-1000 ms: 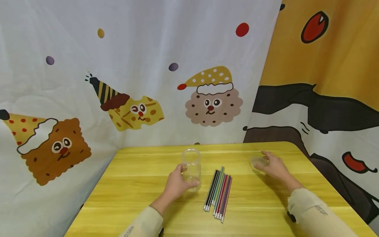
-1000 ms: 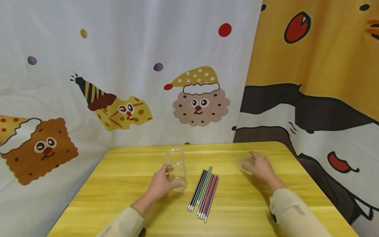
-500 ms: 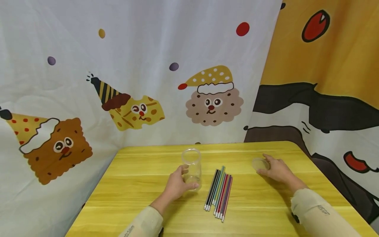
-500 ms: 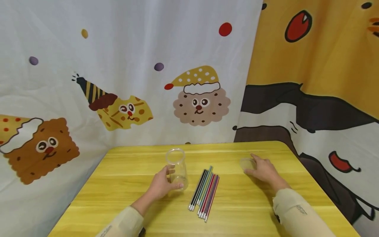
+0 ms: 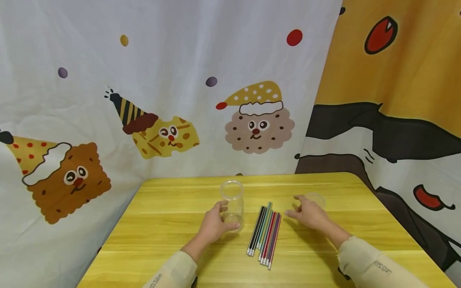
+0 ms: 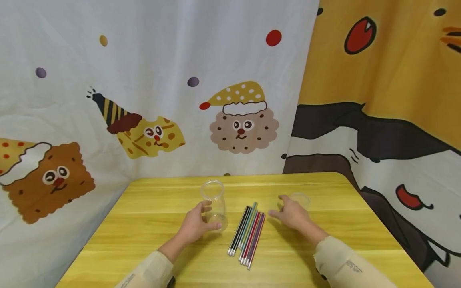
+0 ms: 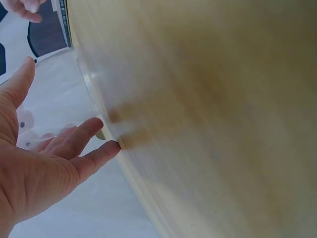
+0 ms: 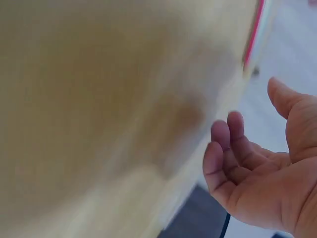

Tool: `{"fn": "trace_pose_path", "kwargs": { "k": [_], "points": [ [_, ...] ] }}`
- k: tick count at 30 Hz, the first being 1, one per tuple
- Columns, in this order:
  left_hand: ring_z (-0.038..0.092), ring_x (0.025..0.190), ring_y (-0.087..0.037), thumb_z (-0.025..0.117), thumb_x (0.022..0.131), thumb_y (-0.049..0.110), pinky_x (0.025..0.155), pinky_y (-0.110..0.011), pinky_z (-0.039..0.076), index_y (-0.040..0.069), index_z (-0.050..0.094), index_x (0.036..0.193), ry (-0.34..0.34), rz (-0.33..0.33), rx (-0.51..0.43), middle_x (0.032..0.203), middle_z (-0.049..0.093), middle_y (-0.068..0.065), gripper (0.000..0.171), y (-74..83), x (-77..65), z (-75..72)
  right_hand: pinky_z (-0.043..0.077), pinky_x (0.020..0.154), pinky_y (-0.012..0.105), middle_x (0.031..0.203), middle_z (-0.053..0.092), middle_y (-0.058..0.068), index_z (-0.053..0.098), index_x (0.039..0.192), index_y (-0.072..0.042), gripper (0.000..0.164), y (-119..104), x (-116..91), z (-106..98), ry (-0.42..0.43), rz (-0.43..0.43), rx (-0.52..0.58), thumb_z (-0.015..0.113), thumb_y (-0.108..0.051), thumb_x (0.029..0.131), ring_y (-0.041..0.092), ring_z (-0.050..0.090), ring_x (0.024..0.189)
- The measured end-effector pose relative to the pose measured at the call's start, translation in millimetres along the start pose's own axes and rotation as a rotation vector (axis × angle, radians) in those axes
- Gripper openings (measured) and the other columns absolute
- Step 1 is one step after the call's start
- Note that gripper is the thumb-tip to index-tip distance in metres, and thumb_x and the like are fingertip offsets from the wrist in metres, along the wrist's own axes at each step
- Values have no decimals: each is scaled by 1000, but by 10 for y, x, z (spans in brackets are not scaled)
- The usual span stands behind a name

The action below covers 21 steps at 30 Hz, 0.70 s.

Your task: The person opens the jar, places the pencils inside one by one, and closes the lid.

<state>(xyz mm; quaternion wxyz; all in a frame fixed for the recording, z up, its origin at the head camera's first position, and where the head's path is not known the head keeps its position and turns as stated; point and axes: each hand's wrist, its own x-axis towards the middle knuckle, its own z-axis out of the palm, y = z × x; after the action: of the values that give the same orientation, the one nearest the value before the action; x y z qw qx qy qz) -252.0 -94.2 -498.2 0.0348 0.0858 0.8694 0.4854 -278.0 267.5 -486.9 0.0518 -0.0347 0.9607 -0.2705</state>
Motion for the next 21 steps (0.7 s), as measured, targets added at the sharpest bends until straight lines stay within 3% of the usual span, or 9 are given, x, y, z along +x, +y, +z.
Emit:
{"fn": "trace_pose_path", "kwargs": {
  "k": [3,10,21],
  "points": [
    [66,127,-51,95,83,24,101,-59,60,4,46,157,-2,4,7,153,58,-27,91,8,6,-8,51,62,34,113,77,13,39,162,0,96,-142,-48,162,-43,30,7,78,-57,94,15,67,74],
    [68,123,-49,95,83,26,98,-57,62,3,46,157,-4,4,23,152,58,-27,91,6,-5,-2,41,57,33,89,74,7,41,161,-2,101,-200,-40,288,-23,41,-64,84,-57,88,17,56,66],
    [69,121,-49,94,84,28,97,-57,62,2,46,156,0,21,39,150,60,-28,91,-15,-14,0,38,52,32,76,66,1,44,159,-1,85,-121,22,304,-7,10,-64,80,-44,96,17,51,57]
  ]
}}
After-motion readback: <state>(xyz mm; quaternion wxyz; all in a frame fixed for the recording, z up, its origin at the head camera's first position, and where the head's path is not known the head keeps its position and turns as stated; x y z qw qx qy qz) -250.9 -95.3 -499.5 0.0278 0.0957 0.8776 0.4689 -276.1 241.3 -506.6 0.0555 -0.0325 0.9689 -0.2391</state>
